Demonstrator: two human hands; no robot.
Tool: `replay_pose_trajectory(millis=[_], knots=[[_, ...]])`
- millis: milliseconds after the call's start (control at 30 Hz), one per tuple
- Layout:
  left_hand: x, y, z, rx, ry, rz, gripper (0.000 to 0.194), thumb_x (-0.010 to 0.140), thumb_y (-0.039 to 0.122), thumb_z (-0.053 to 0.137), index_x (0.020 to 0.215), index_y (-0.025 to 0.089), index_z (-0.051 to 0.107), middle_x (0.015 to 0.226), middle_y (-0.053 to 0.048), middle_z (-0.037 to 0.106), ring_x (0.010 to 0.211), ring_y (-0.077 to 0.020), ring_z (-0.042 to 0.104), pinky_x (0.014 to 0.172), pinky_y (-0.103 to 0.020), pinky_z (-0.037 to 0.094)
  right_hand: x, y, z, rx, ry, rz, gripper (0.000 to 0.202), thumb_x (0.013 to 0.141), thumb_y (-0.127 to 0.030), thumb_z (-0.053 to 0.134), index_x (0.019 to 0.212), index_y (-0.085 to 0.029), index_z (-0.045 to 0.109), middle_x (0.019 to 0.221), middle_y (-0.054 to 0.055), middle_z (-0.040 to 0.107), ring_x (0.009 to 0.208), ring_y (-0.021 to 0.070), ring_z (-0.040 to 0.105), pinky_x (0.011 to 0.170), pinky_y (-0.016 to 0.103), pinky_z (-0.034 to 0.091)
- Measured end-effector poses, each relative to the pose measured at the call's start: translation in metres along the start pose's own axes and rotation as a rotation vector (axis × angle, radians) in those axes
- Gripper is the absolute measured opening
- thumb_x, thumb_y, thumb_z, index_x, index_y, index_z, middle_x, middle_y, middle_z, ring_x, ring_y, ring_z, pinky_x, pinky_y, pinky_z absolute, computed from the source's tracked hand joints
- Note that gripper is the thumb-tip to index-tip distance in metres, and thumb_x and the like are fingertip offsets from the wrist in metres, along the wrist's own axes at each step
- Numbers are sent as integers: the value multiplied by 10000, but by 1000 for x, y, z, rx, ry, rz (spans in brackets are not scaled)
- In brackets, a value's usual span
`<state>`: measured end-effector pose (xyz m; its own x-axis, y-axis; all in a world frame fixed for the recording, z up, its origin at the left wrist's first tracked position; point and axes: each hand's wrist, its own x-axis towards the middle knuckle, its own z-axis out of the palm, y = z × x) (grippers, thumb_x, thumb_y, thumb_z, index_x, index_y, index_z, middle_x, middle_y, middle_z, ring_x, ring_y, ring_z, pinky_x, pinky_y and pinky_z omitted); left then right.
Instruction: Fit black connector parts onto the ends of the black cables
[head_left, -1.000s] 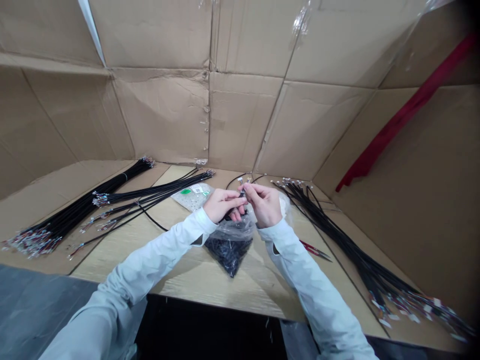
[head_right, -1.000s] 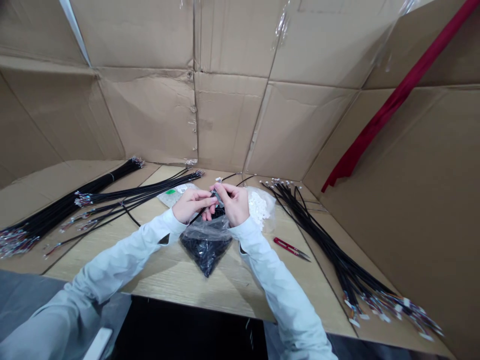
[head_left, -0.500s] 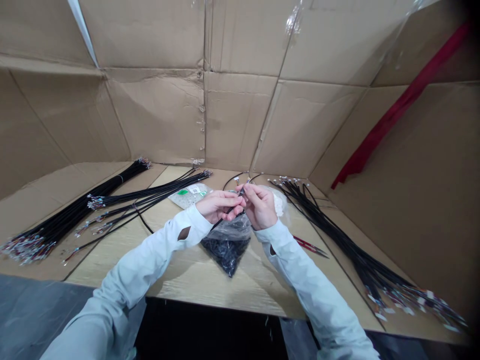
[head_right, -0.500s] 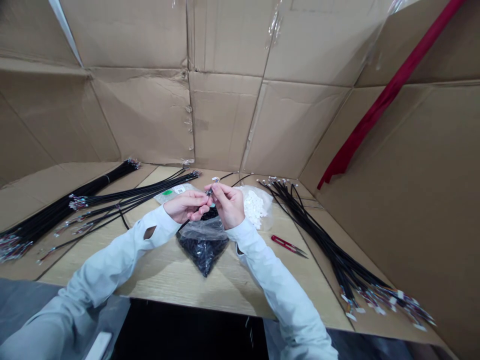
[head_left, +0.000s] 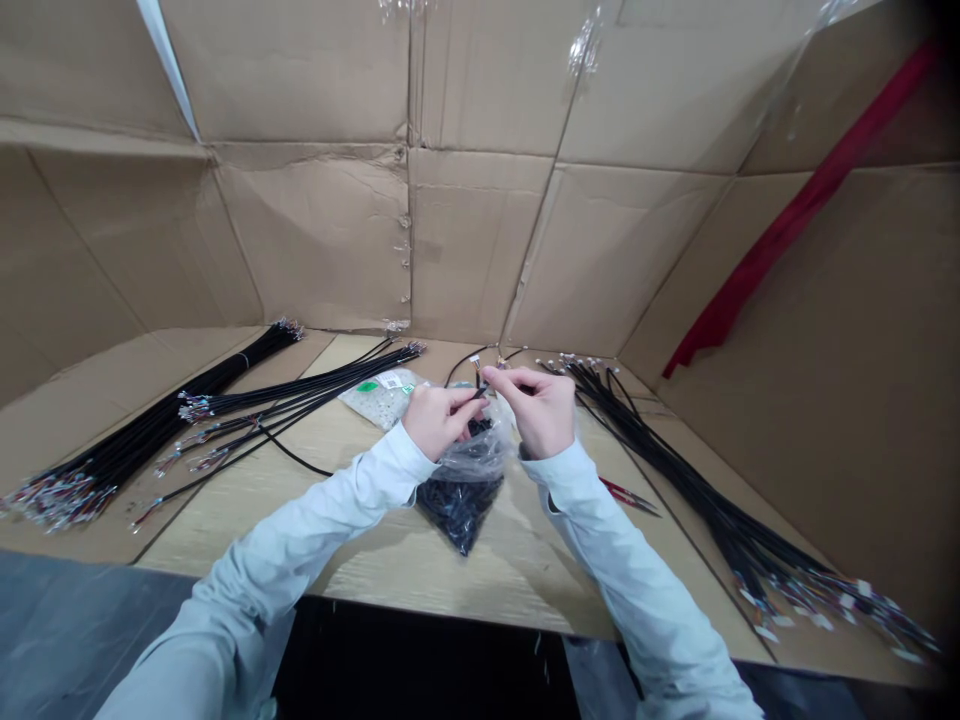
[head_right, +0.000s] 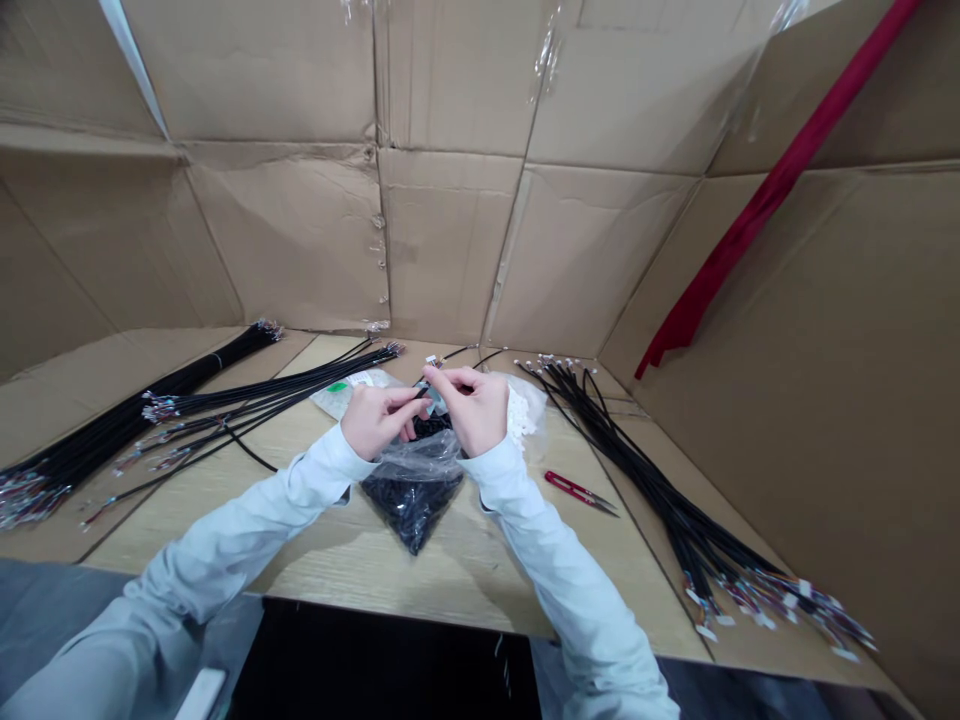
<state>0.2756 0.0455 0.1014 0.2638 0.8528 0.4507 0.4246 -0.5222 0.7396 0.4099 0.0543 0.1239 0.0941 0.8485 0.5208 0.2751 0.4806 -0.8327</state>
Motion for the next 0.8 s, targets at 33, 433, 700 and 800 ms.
replay_pose_trajectory(millis=[33,433,700,800], knots=[[0,-2,1,20,0,13,292,810,344,467,681,144,635,457,7,566,416,-87,531,511,-187,415,-1,0,0,-22,-3,-8,279,629,-386,646,598,-111,682,538,23,596,505,72,456,507,195,355],[12,5,-13,-683,-270,-208,265,683,322,634,608,70,605,423,10,527,341,-50,453,353,-165,330,8,21,0,354,-308,65,317,672,-414,631,742,-108,672,518,-18,490,495,39,391,497,180,301],[10,7,-20,-931,-367,-330,316,560,333,731,685,65,617,557,-5,587,342,-31,462,299,-149,268,-4,11,11,565,-282,109,376,614,-478,658,716,-117,636,453,-26,437,428,47,381,449,195,310],[11,8,-19,-902,-343,-323,333,544,358,733,651,70,605,556,-2,583,335,-27,450,300,-150,264,-4,12,13,555,-237,97,357,629,-465,647,743,-127,651,479,-20,468,433,54,408,467,208,349]])
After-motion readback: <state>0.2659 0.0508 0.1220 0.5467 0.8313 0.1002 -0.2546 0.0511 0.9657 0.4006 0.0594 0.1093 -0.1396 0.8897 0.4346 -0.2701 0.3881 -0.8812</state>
